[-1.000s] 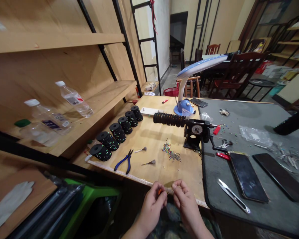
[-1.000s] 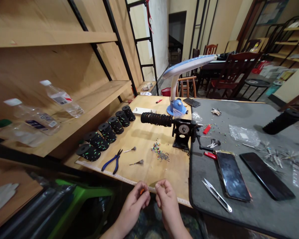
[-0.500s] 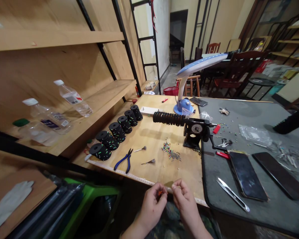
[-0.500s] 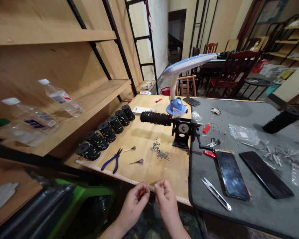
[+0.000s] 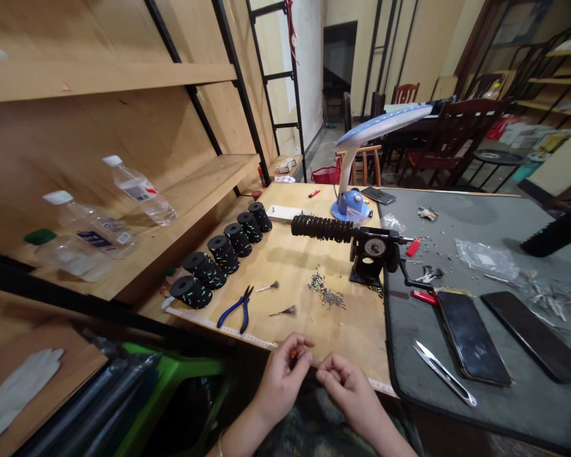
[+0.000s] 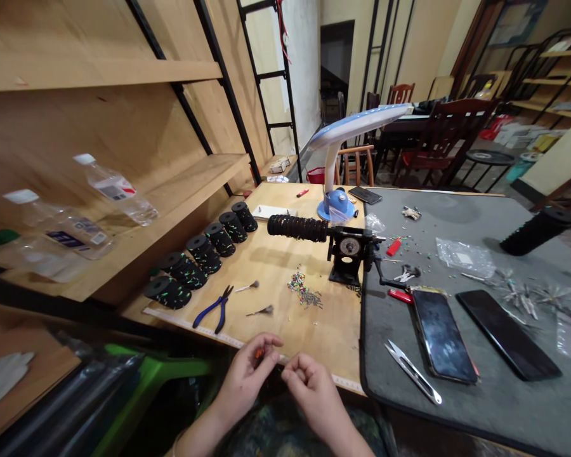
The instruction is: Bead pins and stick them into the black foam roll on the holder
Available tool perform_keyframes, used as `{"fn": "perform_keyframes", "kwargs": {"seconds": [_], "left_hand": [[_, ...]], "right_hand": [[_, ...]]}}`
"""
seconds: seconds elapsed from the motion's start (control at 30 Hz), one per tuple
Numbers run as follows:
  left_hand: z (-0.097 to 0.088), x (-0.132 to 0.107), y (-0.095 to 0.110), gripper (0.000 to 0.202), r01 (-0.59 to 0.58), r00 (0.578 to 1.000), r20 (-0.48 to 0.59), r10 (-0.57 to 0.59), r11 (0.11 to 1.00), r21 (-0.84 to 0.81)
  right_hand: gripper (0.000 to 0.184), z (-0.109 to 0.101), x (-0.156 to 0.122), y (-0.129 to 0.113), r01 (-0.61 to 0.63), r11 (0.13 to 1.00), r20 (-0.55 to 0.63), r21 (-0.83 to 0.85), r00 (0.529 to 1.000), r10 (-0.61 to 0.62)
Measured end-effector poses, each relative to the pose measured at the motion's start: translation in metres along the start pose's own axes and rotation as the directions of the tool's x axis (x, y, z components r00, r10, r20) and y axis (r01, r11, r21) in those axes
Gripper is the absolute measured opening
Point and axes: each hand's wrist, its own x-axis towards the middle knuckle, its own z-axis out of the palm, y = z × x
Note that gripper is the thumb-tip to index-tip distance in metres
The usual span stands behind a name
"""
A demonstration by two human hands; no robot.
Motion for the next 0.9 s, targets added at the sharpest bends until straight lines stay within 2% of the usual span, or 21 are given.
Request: {"fn": "perform_keyframes", "kwargs": {"seconds": [0.1, 0.23, 0.37, 0.47, 0.57, 0.67, 0.77, 0.9], "left_hand": [[-0.002, 0.006, 0.003, 0.019, -0.024, 1.0, 0.004, 0.024, 1.0, 0.01], [-0.003, 0.013, -0.002, 0.023, -0.023, 0.998, -0.061, 0.023, 1.0, 0.005], [-0.017, 0.024, -0.002, 0.029, -0.032, 0.996, -0.082, 0.026, 0.997, -0.073], [-0.031, 0.027, 0.003, 0.037, 0.039, 0.998, -0.043, -0.046, 0.986, -0.16], [-0.038, 0.022, 0.006, 0.038, 0.111, 0.993, 0.046, -0.105, 0.979, -0.17], [-0.031, 0.012, 0.004, 0.037, 0.172, 0.981, 0.119, -0.154, 0.971, -0.163], [-0.016, 0.003, 0.002, 0.041, 0.264, 0.959, 0.164, -0.233, 0.943, -0.201], [0.002, -0.003, 0.004, 0.044, 0.27, 0.957, 0.174, -0.234, 0.936, -0.228]], "right_hand": [[0.031, 0.004, -0.003, -0.001, 0.035, 0.999, -0.039, -0.028, 0.999, -0.036], [0.029, 0.007, -0.008, 0.0, 0.072, 0.996, -0.103, -0.048, 0.992, -0.077], [0.035, 0.002, -0.01, 0.002, 0.033, 0.998, -0.153, 0.05, 0.988, -0.025], [0.04, -0.003, -0.012, 0.002, 0.02, 0.994, -0.198, 0.11, 0.98, 0.002], [0.044, -0.004, -0.012, 0.0, 0.018, 0.993, -0.203, 0.119, 0.979, 0.006], [0.047, -0.001, -0.012, -0.003, 0.03, 0.99, -0.225, 0.138, 0.974, 0.001], [0.05, 0.0, -0.014, -0.006, 0.055, 0.991, -0.235, 0.118, 0.972, -0.026], [0.049, -0.001, -0.016, -0.006, 0.089, 0.993, -0.225, 0.081, 0.972, -0.069]]}}
